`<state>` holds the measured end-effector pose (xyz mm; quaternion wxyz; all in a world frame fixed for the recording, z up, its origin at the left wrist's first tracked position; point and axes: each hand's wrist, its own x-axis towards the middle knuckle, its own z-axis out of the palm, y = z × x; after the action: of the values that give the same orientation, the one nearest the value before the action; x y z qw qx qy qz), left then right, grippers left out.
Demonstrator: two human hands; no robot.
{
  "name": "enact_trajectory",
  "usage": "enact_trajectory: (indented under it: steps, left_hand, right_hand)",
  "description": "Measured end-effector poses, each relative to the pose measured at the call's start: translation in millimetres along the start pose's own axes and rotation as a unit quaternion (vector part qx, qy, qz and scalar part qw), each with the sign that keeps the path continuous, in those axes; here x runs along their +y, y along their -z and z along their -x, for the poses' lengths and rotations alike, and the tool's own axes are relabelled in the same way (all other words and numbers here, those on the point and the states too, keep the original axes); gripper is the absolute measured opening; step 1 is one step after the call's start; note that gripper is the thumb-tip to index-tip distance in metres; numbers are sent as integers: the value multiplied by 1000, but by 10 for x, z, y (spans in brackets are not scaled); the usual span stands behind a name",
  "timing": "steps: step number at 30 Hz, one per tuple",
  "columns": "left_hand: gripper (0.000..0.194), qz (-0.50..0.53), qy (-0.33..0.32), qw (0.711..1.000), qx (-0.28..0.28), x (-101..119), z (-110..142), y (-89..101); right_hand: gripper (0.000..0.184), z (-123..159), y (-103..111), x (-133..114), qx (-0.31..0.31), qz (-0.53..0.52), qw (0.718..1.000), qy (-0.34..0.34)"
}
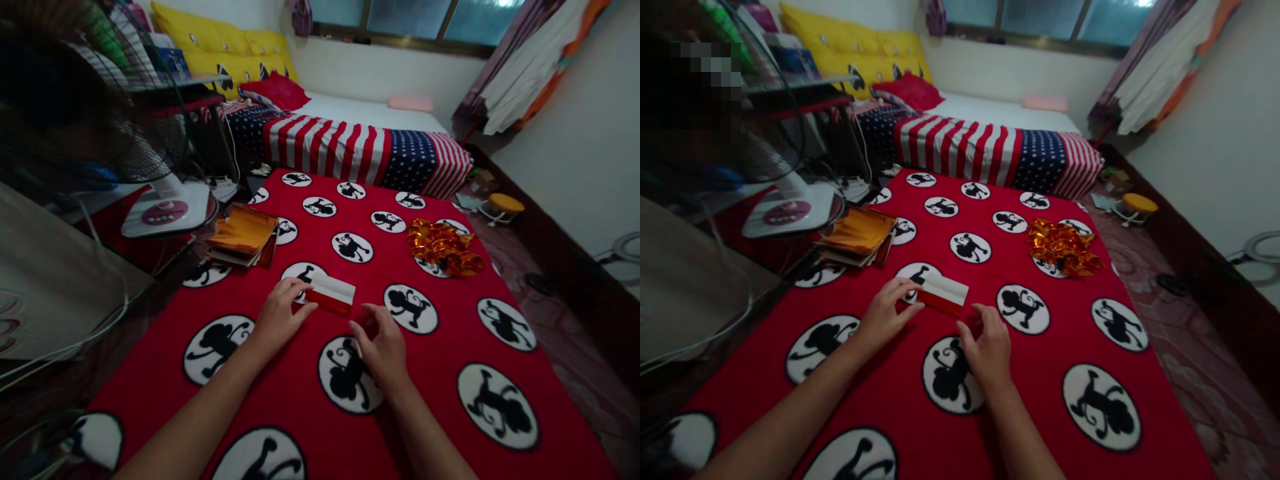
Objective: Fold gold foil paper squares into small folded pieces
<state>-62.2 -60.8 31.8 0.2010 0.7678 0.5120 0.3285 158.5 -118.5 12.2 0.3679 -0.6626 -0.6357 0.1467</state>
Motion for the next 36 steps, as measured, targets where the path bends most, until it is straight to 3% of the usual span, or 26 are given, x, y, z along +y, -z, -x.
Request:
enact_trajectory:
  steps: [5,11,17,21,25,29,32,33,34,36]
  left_hand:
    - [9,-30,8,998,-57,-132,-311,-252]
    - [30,-28,47,998,-23,-173,-332,-357]
    - [34,-6,51,998,-41,-153,-331,-386]
    - [38,-6,47,997,-56,-74,-404,-424]
    - [41,-28,39,998,-42,133,-490,-581]
    - [41,-37,45,998,-2,266,-526,-747]
    - [21,-13,26,999,-23,241,-521,-798]
    - [14,-2,19,999,-33,220,-518,-800]
    - [10,6,15,999,-40,199,-515,-798]
    - [7,9,10,998,-53,166,-513,-784]
  right_hand:
    - [34,-77,-131,9,18,59,997,-56]
    - [45,-158,-148,-118,20,59,993,-104]
    - [46,-258,-215,-227,-10,84,984,-158]
    - [42,-384,-117,-77,-19,49,981,-185]
    - [40,-586,112,256,-2,44,981,-189]
    - [37,-678,277,431,30,84,985,-151]
    - [32,-540,157,257,148,92,984,-37]
    - [33,-462,64,153,155,65,986,2]
    - [38,-379,-46,41,131,39,990,38]
    - [58,-222,-273,-166,19,40,996,82]
